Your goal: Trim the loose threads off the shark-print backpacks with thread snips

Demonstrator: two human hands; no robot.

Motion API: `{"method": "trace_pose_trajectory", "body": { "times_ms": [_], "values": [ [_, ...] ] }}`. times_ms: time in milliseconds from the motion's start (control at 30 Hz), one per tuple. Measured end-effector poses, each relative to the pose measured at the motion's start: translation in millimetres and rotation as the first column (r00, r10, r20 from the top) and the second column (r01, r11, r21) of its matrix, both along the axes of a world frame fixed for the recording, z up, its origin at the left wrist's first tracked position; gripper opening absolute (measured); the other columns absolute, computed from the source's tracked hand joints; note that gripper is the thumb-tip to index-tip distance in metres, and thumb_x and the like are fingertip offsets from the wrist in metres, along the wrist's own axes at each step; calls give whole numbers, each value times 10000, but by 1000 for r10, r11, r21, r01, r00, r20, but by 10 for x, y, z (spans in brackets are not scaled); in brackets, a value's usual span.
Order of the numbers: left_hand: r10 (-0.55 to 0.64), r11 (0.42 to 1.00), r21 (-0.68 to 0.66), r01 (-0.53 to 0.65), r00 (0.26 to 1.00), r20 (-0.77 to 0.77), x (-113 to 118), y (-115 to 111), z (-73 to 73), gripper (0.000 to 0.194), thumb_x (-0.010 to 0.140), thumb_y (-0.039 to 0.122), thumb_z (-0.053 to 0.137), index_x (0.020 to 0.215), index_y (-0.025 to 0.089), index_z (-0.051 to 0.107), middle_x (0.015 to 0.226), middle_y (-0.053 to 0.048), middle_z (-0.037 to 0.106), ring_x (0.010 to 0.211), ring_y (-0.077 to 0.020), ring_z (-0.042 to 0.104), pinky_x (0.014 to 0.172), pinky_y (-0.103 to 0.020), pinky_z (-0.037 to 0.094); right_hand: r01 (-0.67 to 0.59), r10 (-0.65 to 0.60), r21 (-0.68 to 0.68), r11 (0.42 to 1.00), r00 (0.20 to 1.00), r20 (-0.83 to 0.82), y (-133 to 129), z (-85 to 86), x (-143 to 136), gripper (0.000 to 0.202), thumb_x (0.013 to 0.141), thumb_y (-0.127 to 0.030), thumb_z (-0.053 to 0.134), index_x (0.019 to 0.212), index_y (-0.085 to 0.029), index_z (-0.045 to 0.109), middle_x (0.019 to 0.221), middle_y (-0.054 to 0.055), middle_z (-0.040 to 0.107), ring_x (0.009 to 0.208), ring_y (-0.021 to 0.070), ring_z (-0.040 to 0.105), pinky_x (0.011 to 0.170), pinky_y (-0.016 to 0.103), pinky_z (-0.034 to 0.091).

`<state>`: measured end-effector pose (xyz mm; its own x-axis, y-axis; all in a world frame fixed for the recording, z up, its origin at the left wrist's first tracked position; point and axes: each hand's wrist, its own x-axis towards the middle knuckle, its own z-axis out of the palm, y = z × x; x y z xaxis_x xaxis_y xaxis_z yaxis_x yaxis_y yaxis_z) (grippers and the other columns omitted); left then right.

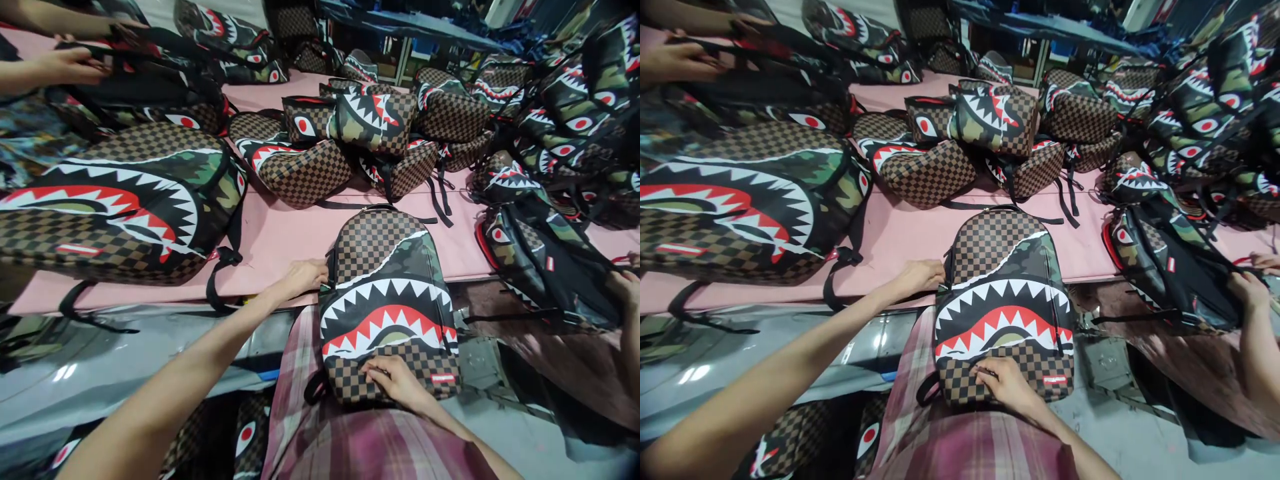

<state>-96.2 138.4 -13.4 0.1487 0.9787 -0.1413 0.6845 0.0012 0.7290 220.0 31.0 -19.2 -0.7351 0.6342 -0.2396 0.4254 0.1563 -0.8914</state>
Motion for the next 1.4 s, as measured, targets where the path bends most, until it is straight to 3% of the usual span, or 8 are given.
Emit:
{"method": "trace_pose_trajectory", "body": {
  "times_ms": [133, 233, 400, 533, 700, 867, 1033, 1400],
  "values": [
    [264, 954, 151, -260, 965, -8, -100, 338, 252, 266, 836, 330, 428, 944, 164, 605, 1032, -88, 557, 1049, -229, 432, 791, -315, 341, -7, 8, -6, 1000, 1000, 30, 36, -21, 55, 196, 857, -231, 492, 833, -195, 683, 773, 12, 686, 713, 143, 623, 680, 223, 443],
    [395, 912, 95, -399, 917, 63, -43, 351, 152, 424, 891, 407, 284, 948, 132, 602, 953, -103, 600, 934, -203, 495, 752, -322, 369, 25, -25, -27, 999, 1000, 16, 47, 10, 67, 220, 866, -220, 468, 815, -198, 681, 758, 8, 683, 712, 139, 620, 680, 216, 441],
    [266, 963, -85, -255, 948, 172, 248, -318, -309, 418, 816, 450, 344, 801, 142, 626, 818, -67, 627, 769, -172, 566, 710, -300, 440, 47, -47, -36, 998, 999, 3, 47, 13, 67, 218, 862, -210, 464, 818, -188, 677, 744, 11, 684, 720, 141, 620, 703, 223, 438],
    [197, 979, -104, -177, 954, 227, 333, -649, -374, 350, 694, 406, 528, 941, 173, 612, 973, -62, 585, 891, -190, 541, 803, -313, 424, 25, -25, -7, 1000, 999, 22, 36, 18, 70, 229, 866, -234, 457, 841, -186, 679, 711, 13, 678, 679, 147, 613, 680, 238, 440],
    [134, 986, -140, -96, 946, 295, 430, -728, 31, 232, 677, 358, 558, 809, 167, 557, 808, -3, 546, 734, -143, 491, 680, -263, 404, 151, -151, -29, 988, 988, -12, 66, 131, 183, 271, 880, -294, 449, 769, -175, 665, 755, 24, 688, 758, 163, 632, 745, 267, 453],
    [4, 980, -195, 44, 970, 243, 646, -842, 997, 156, 663, 311, 571, 644, 174, 498, 639, 35, 452, 635, -114, 415, 584, -231, 342, 382, -364, 86, 920, 916, -172, 280, 504, 257, 257, 874, -314, 468, 773, -175, 659, 686, 10, 658, 693, 148, 619, 694, 254, 469],
    [65, 998, -5, -65, 996, 67, 784, -966, 1807, 160, 701, 342, 569, 741, 188, 562, 699, 22, 545, 671, -132, 490, 617, -244, 375, 409, -302, 210, 888, 864, -403, 414, 926, 148, 182, 859, -274, 503, 879, -186, 662, 646, -7, 647, 605, 120, 596, 605, 227, 461],
    [311, 894, 403, -195, 919, -244, 1021, -1724, 1438, 218, 846, 197, 432, 884, 224, 645, 871, -22, 651, 808, -146, 601, 708, -232, 463, 266, -164, 222, 938, 904, -394, 416, 837, -4, 214, 877, -254, 470, 826, -183, 666, 641, -9, 630, 617, 110, 590, 601, 211, 454]
  ]
}}
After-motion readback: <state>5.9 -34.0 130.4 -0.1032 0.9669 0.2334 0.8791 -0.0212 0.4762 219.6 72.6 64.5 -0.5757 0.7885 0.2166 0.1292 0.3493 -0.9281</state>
